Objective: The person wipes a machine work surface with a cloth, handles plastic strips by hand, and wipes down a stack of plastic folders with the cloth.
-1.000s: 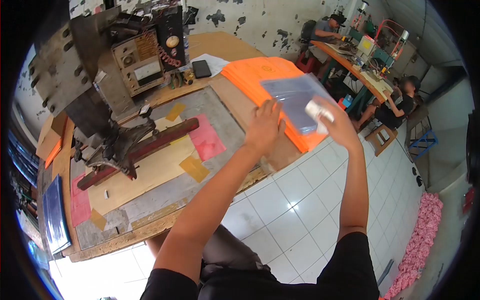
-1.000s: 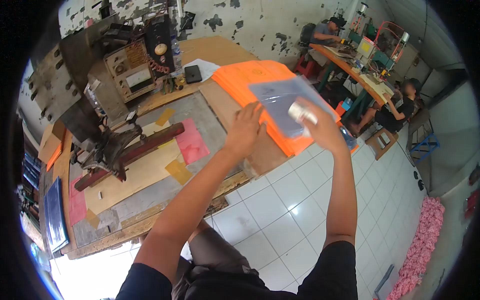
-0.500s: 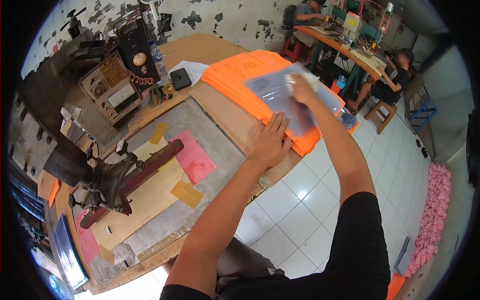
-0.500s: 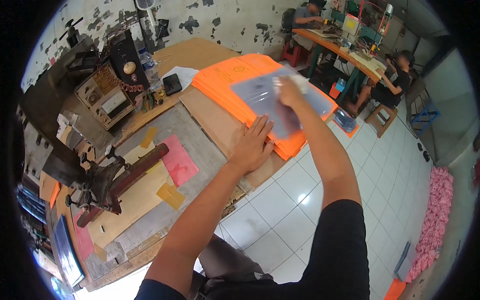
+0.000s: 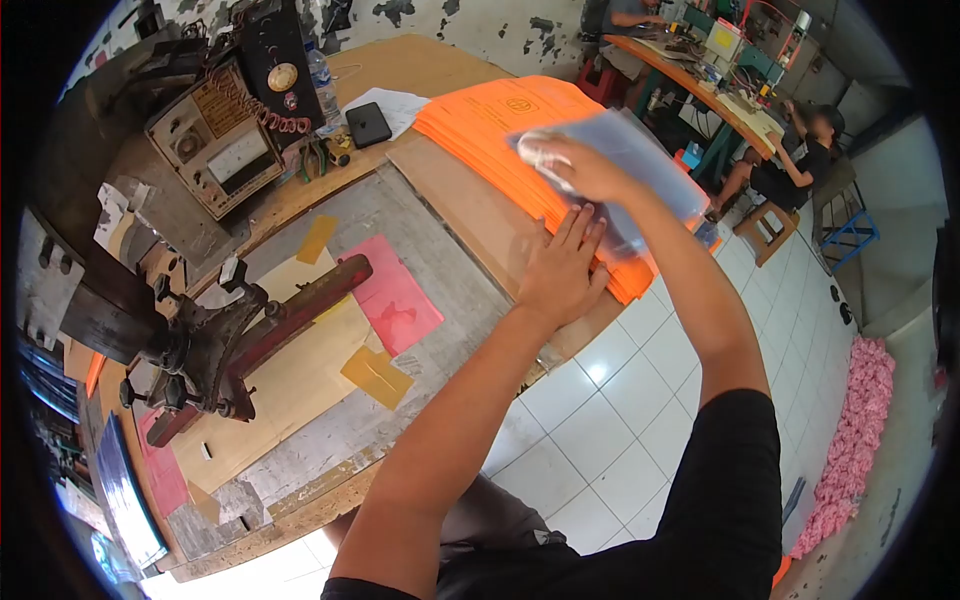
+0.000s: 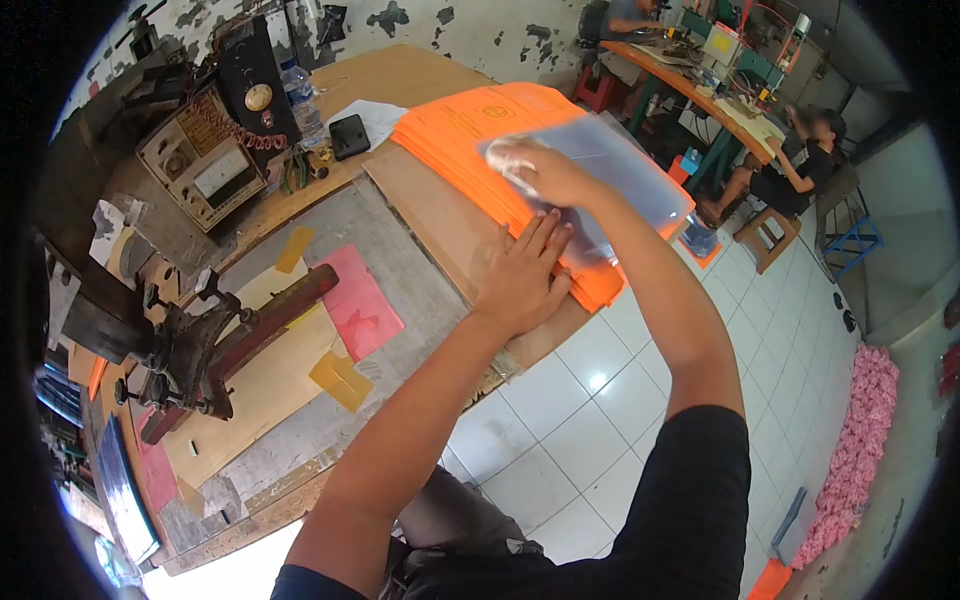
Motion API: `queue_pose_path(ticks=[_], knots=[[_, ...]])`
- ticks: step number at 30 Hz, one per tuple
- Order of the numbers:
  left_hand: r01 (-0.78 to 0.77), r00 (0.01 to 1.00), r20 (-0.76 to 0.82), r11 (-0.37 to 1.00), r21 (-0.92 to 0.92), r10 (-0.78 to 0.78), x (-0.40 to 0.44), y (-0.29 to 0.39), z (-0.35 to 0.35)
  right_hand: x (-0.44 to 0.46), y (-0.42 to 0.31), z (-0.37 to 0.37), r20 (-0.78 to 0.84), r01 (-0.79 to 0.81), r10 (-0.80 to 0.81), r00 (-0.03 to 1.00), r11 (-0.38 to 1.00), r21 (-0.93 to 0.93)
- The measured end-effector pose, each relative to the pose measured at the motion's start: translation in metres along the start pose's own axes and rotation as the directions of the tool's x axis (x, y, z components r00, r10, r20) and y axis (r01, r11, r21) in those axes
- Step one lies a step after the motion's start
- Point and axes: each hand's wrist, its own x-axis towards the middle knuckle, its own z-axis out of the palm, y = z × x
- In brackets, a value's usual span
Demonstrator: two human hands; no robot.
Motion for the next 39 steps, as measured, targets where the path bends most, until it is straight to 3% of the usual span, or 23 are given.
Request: queue_pose_path(ticks=[2,6,7,9,10,12,15,16,19,21,22,23,25,28,30,33,36,37,39], knots=[[0.005,1.0,0.01,1.0,0.013,-0.005,-0.001,0.003,0.0,-0.014,-0.007,-0.007,-0.002,0.039,-0.039,0.999,0.987,0.155],[0.003,1.0,0.029,1.0,0.013,-0.003,-0.001,0.006,-0.006,-0.089,0.147,-0.035,-0.3,-0.253,0.204,0.932,0.958,-0.135],[0.001,0.999,0.032,1.0,0.024,-0.002,-0.001,0.005,-0.005,-0.095,0.144,-0.043,-0.348,-0.309,0.235,0.908,0.935,-0.173],[0.006,0.999,0.037,1.0,0.031,-0.007,-0.003,0.005,-0.003,-0.107,0.104,-0.046,-0.336,-0.211,0.131,0.933,0.954,-0.215],[0.009,0.999,0.039,1.0,0.026,-0.01,-0.003,0.005,-0.003,-0.109,0.04,-0.03,-0.271,-0.257,0.227,0.935,0.963,-0.082],[0.013,0.999,0.033,0.999,0.033,-0.014,-0.001,0.004,-0.002,-0.117,-0.048,-0.021,-0.164,-0.159,0.14,0.976,0.982,-0.106],[0.021,0.999,0.034,0.999,0.037,-0.022,-0.003,0.006,0.0,-0.147,-0.045,-0.042,-0.126,-0.158,0.158,0.979,0.987,0.005],[0.024,0.999,0.042,0.999,0.028,-0.026,-0.003,0.006,-0.002,-0.168,-0.007,-0.044,-0.252,-0.201,0.178,0.951,0.977,-0.068],[0.028,0.998,0.05,0.999,0.024,-0.029,-0.003,0.006,-0.004,-0.19,0.016,-0.078,-0.38,-0.472,0.515,0.769,0.857,0.205],[0.041,0.996,0.074,0.999,0.022,-0.042,-0.002,0.005,-0.003,-0.186,-0.008,-0.058,-0.29,-0.292,0.289,0.912,0.956,0.031],[0.048,0.994,0.093,0.999,0.019,-0.049,-0.002,0.006,-0.004,-0.18,-0.031,-0.04,-0.254,-0.129,0.095,0.962,0.984,-0.12],[0.056,0.992,0.111,0.998,0.016,-0.058,-0.001,0.006,-0.006,-0.173,-0.07,-0.032,-0.246,-0.087,0.073,0.966,0.995,-0.046],[0.058,0.991,0.117,0.997,0.058,-0.064,0.001,0.005,-0.008,-0.171,-0.119,-0.037,-0.107,-0.228,0.232,0.967,0.972,0.052],[0.052,0.987,0.147,0.996,0.068,-0.061,-0.002,0.008,-0.01,-0.204,-0.04,-0.052,-0.292,-0.12,0.14,0.946,0.989,0.087],[0.056,0.984,0.167,0.996,0.063,-0.065,-0.001,0.009,-0.012,-0.247,0.029,-0.076,-0.393,-0.273,0.159,0.906,0.928,-0.254],[0.058,0.979,0.191,0.996,0.064,-0.069,-0.002,0.006,-0.012,-0.273,0.017,-0.092,-0.492,-0.538,0.393,0.777,0.821,-0.193],[0.039,0.984,0.173,0.998,0.055,-0.048,-0.002,0.006,-0.011,-0.301,-0.052,-0.065,-0.566,-0.505,0.341,0.751,0.848,-0.159],[0.038,0.984,0.174,0.998,0.05,-0.046,-0.002,0.007,-0.013,-0.306,-0.1,-0.055,-0.545,-0.575,0.464,0.698,0.817,-0.041],[0.037,0.988,0.149,0.999,0.025,-0.04,-0.005,0.008,-0.016,-0.317,-0.178,-0.024,-0.521,-0.56,0.511,0.684,0.825,0.074]])
